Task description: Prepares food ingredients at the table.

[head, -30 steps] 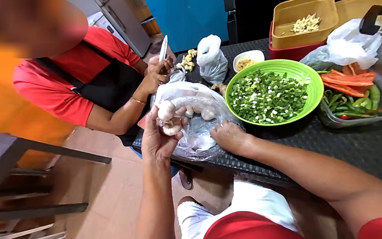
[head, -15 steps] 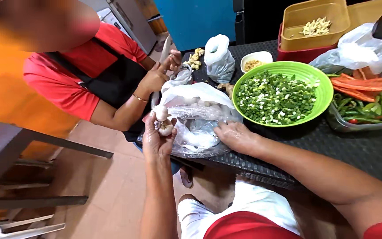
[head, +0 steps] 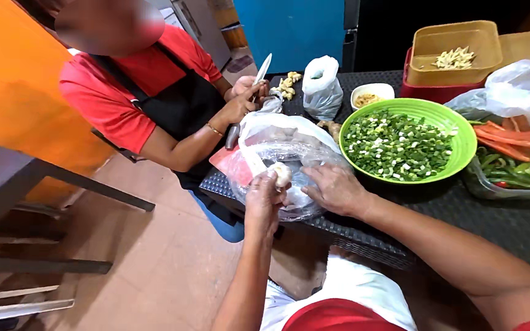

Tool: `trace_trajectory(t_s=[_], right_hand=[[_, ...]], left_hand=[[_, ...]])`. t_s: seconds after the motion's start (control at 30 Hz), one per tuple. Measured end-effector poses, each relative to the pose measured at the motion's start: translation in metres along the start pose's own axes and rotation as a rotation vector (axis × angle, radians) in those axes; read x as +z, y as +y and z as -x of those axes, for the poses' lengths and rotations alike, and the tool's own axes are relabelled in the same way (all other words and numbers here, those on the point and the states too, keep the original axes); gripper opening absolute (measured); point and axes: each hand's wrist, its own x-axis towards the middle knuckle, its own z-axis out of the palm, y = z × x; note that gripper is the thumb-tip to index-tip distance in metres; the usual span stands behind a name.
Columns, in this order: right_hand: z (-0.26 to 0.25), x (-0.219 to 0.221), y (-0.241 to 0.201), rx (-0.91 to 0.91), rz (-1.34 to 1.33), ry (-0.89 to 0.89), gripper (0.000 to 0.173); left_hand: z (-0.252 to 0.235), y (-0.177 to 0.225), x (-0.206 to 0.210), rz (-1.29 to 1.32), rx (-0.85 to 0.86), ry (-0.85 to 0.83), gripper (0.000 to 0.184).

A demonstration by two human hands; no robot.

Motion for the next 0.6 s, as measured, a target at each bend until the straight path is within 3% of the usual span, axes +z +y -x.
trace_trajectory(t_s=[0.13,0.23,0.43,0.6], right_hand=[[0.001,0.009,0.006,-0.195,0.033,-0.069,0.04],[0.0,0.01,0.007,-0.157,0.012,-0.26,0.041],[-0.004,0.009,0.007,-0.149,0.029,-0.333,0.038],[-0.003,0.013,0.01,-0.153,-0.016,-0.314,0.035]], left_hand=[[-0.006,0.0,0.001,-0.025,-0.053,0.01,0.017],[-0.006,0.009,-0.003,-0.032,-0.01,0.082,0.018],[0.008,0.013,0.007,-0.109,0.109,-0.038,0.015],[-0.012,0.033,0.049,-0.345,0.323,-0.183,0.028]])
